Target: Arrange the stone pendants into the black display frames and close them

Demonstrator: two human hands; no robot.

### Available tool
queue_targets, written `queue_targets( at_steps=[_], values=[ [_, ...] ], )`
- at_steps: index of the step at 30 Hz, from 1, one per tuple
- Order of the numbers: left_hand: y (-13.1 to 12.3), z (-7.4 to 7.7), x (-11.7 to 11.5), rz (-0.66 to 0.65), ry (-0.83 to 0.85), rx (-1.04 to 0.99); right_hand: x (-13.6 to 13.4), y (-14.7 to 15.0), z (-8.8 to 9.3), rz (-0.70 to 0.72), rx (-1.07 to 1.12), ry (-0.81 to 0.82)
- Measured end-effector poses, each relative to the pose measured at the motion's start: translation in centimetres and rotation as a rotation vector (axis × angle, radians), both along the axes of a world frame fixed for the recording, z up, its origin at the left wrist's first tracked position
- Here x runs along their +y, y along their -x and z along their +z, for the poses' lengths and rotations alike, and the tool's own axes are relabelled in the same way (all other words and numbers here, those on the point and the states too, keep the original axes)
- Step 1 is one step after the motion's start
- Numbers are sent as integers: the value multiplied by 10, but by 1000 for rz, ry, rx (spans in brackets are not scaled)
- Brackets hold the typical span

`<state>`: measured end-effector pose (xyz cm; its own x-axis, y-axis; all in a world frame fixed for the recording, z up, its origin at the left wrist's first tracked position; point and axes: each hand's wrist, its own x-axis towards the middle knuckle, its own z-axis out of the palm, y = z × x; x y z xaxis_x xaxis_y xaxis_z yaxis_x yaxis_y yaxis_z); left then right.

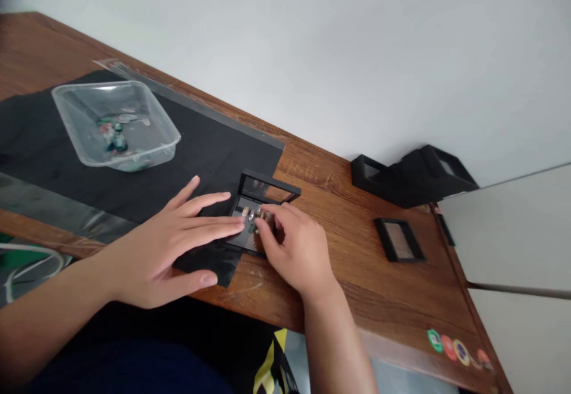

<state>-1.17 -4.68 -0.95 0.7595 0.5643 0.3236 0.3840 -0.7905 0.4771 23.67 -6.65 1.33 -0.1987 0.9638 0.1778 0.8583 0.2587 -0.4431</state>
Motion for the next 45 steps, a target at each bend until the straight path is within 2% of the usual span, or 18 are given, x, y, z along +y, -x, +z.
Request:
queue_targets(
  at_steps=[21,27,39,42,45],
  values=[
    [2,-5,4,-30,-9,55,-2,3,1,69,25,-14],
    [2,-6,4,26,31,-1,-5,5,4,130,32,-3],
    [1,-5,2,52,69,7,-1,6,-5,125,13,-12],
    [0,-7,2,103,20,-17,-2,6,-5,132,28,-15],
    [-2,-11,4,268,-43,-65,-3,4,-3,130,85,-24]
  ],
)
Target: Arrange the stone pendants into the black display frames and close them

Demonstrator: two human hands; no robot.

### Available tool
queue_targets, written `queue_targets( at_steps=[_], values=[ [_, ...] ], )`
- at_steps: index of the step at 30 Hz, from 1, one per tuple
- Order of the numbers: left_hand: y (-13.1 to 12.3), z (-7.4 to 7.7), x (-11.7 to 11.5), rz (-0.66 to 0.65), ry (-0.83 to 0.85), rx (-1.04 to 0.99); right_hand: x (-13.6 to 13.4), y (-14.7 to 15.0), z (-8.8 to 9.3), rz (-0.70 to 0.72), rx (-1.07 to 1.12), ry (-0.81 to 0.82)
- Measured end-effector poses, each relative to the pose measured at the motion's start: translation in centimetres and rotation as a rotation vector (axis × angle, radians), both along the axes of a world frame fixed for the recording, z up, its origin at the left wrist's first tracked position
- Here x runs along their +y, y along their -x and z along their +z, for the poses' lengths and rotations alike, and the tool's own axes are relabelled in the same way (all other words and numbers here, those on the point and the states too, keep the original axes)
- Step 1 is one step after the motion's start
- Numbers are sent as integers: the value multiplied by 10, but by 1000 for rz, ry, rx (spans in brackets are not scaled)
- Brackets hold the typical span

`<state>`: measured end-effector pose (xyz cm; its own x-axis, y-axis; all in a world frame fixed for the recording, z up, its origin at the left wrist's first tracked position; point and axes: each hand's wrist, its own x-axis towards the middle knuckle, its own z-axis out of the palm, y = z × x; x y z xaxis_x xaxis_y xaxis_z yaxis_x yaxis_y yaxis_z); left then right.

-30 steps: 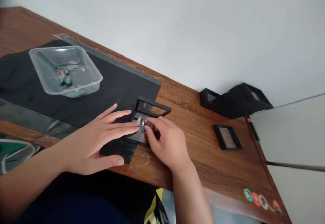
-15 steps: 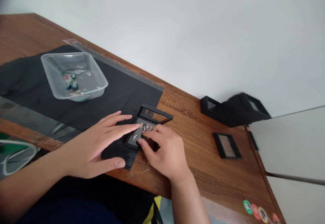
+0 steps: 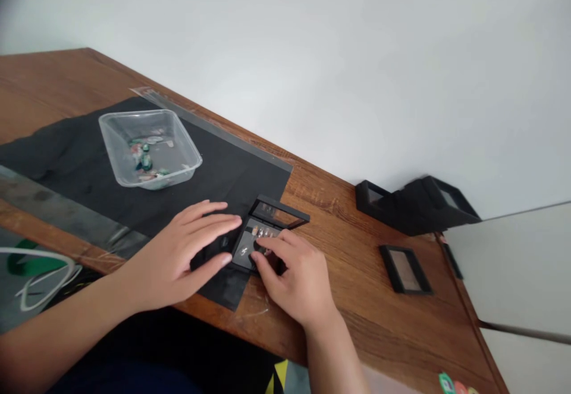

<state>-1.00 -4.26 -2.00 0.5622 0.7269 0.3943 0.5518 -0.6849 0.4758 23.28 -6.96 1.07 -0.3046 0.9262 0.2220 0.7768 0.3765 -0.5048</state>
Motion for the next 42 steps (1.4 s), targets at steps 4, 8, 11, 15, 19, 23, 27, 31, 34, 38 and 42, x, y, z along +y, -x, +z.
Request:
queue_targets(
  at_steps=[4,8,11,15,19,23,27,31,34,38,42],
  values=[
    [-2,-5,4,176,-14,30,-2,-9,5,17,123,-19],
    [-2,-8,6,196,29,79,-2,-16,8,5,128,14],
    [-1,-7,5,183,45,70,-2,-16,9,-10,79,45],
    [0,-5,5,158,55,49,-3,-11,8,-16,63,43],
    [1,-2,3,125,69,30,-5,-9,9,-11,94,19],
    [2,0,1,57,71,25,-5,-10,9,-39,26,16],
    [1,1,0,-16,43,30,-4,-12,7,-45,-17,61],
    [0,-1,0,-66,34,69,-3,-12,5,-59,-14,128],
    [1,-2,1,-85,30,105,-2,-10,3,-85,15,155],
    [2,-2,0,-95,-10,112,-3,-9,1,-102,15,145],
    [2,1,-1,-125,-7,99,-4,-10,0,-107,-7,127]
  ],
)
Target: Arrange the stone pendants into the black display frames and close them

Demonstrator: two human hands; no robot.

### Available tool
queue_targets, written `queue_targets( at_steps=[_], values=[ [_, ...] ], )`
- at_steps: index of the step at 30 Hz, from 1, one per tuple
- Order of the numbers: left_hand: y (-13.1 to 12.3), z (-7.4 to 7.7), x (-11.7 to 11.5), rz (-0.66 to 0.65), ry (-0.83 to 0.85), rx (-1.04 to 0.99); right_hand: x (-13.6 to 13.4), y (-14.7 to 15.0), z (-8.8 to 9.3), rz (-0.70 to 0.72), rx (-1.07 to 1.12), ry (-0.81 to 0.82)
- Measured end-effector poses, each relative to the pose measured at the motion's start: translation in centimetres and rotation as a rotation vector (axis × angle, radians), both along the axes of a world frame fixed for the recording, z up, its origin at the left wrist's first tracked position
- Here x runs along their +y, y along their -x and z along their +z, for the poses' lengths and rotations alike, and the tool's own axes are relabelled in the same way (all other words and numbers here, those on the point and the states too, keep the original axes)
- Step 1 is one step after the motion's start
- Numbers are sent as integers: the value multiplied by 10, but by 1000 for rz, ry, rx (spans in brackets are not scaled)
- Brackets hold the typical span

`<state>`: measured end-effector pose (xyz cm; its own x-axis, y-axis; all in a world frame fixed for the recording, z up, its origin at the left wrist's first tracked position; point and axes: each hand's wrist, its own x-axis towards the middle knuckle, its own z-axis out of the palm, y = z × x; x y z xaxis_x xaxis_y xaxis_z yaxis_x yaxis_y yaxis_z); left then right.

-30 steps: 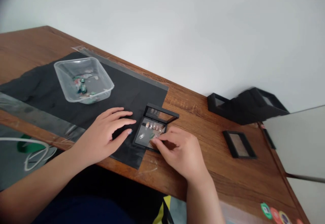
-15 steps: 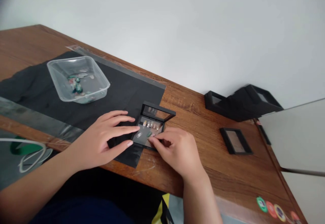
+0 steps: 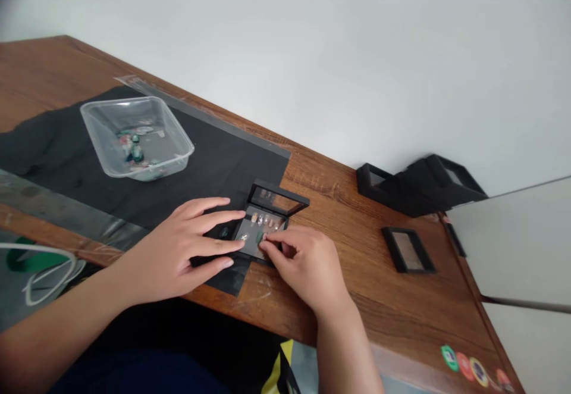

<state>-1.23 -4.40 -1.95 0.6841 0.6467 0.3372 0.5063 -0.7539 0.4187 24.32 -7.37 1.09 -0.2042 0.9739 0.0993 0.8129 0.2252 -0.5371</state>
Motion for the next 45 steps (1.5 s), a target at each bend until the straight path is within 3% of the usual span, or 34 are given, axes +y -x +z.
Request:
queue_targets(
  at_steps=[45],
  values=[
    [-2,11,2,-245,196,-137,-3,5,4,171,81,-4]
  ],
)
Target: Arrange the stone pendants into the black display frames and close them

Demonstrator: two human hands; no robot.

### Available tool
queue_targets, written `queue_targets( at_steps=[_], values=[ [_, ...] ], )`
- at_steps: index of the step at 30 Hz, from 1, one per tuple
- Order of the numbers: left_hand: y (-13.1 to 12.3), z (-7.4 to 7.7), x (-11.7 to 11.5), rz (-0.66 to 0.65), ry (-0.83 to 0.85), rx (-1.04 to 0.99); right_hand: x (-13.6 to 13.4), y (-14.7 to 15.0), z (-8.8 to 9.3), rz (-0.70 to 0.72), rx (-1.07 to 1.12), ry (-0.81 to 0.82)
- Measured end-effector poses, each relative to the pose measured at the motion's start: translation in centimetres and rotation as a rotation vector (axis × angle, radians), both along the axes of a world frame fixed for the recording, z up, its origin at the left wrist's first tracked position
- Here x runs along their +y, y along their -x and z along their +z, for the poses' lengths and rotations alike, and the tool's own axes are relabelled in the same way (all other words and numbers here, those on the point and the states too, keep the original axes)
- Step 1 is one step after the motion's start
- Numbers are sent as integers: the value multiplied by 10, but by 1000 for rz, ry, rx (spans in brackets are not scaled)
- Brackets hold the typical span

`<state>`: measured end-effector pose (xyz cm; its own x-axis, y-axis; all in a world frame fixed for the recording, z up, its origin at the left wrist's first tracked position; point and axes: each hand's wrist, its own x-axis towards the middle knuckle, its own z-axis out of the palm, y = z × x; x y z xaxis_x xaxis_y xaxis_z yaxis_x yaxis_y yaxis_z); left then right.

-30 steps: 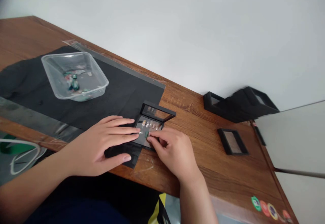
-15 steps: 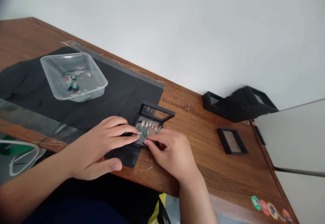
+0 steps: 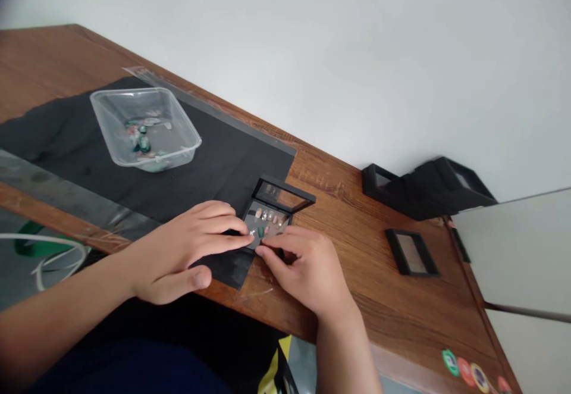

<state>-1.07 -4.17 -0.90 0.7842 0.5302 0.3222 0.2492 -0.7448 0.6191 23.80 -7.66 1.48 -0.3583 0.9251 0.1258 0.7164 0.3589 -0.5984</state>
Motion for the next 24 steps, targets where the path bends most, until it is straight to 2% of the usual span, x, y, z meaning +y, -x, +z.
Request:
queue_targets(
  at_steps=[6,12,24],
  values=[
    [2,-2,0,1,-28,19,0,-1,1,1,-13,-7],
    [3,-5,-1,-20,-73,24,2,-3,-3,-147,-64,-65],
    [-1,-13,-4,4,-186,44,1,-2,-4,-99,-80,-39]
  ],
)
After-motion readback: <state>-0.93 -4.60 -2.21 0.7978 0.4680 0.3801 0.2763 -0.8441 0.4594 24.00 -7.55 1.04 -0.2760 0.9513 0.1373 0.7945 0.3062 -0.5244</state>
